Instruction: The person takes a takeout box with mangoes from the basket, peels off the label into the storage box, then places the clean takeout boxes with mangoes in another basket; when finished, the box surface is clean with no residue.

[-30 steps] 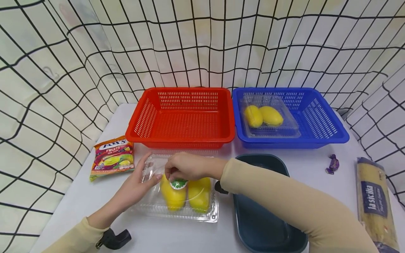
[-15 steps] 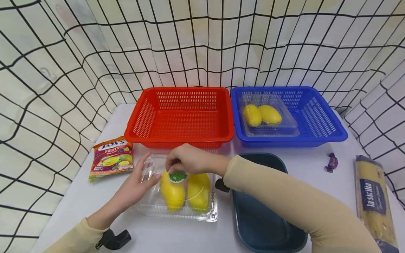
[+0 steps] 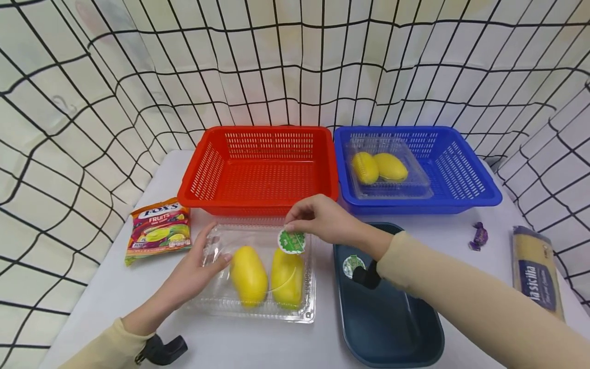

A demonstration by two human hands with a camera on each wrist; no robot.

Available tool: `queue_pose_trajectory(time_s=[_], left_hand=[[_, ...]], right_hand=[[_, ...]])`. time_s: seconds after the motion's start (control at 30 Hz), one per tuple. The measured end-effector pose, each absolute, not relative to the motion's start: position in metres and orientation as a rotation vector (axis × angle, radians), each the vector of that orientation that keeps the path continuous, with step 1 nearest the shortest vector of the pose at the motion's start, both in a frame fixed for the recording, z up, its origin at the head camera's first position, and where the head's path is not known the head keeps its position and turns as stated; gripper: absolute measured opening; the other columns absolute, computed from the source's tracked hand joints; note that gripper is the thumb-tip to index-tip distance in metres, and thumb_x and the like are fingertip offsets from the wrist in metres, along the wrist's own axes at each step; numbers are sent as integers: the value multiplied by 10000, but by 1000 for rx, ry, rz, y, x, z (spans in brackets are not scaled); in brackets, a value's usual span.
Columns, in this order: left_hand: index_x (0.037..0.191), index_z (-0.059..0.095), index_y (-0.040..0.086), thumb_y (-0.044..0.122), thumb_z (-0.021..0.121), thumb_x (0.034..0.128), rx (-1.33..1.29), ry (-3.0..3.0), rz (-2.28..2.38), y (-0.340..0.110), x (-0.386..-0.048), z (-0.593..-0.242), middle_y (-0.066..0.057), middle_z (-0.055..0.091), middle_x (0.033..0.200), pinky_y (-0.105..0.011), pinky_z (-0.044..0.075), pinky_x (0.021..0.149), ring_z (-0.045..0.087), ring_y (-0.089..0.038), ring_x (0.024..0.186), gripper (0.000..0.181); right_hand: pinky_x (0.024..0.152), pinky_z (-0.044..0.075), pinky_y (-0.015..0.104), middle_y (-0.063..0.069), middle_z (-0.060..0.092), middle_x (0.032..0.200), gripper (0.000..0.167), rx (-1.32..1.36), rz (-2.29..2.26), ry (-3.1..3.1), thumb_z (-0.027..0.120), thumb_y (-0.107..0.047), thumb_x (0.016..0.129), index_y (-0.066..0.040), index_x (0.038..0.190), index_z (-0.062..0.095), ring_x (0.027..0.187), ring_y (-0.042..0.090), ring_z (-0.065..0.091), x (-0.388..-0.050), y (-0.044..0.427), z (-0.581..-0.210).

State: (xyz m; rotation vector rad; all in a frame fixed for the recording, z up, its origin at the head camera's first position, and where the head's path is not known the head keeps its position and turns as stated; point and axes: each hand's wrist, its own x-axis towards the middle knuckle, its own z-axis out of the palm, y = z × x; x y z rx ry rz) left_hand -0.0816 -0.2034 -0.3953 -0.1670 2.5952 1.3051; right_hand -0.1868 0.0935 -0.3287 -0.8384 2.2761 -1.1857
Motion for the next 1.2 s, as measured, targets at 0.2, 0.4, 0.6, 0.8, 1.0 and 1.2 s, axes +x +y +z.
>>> queue_pose_trajectory(time_s=[0.2, 0.4, 0.6, 0.8, 1.0, 1.2], left_hand=[[1654, 56, 188, 370, 647, 996, -166, 2601, 1280, -204, -83, -397, -201, 171, 1703, -727, 310, 1104, 210, -508, 1538, 903], [1653, 56, 185, 367, 646, 997, -163, 2611, 1274, -204, -83, -395, -203, 163, 1704, -730, 292, 1106, 199, -515, 1538, 901], [1653, 61, 192, 354, 649, 995, -173, 2607, 1289, -203, -82, -394, -209, 173, 1699, -740, 308, 1088, 203, -523, 1534, 898], [1653, 65, 193, 361, 649, 995, -176, 2612, 1278, -203, -82, -395, -212, 181, 1697, -748, 301, 1089, 210, -525, 1531, 896], [1650, 74, 189, 361, 653, 993, -177, 2610, 1276, -203, -82, -395, -222, 193, 1691, -751, 308, 1078, 214, -533, 1526, 893], [1649, 76, 186, 360, 657, 991, -167, 2622, 1270, -203, -82, -394, -230, 213, 1683, -751, 344, 1059, 251, -538, 1512, 895]], right_hand=[[784, 604, 267, 26, 732, 886, 104, -694, -1169, 2351, 720, -143, 957, -61, 1011, 754, 798, 165, 619, -180, 141, -337], [664, 557, 237, 12, 705, 826, 121, -667, -1099, 2375, 729, -160, 950, -42, 975, 744, 721, 126, 598, -170, 173, -344], [609, 584, 276, -9, 683, 798, 109, -666, -996, 2330, 730, -159, 946, -51, 931, 725, 672, 134, 618, -159, 189, -361], [596, 564, 229, -58, 661, 755, 83, -709, -858, 2314, 745, -131, 922, -101, 848, 721, 655, 63, 607, -149, 195, -377], [547, 525, 217, -60, 657, 715, 90, -696, -791, 2300, 768, -77, 885, -99, 815, 717, 623, 41, 561, -144, 197, -384], [519, 491, 199, -78, 636, 670, 132, -719, -744, 2326, 787, -43, 852, -117, 775, 709, 596, 17, 538, -142, 196, -395]])
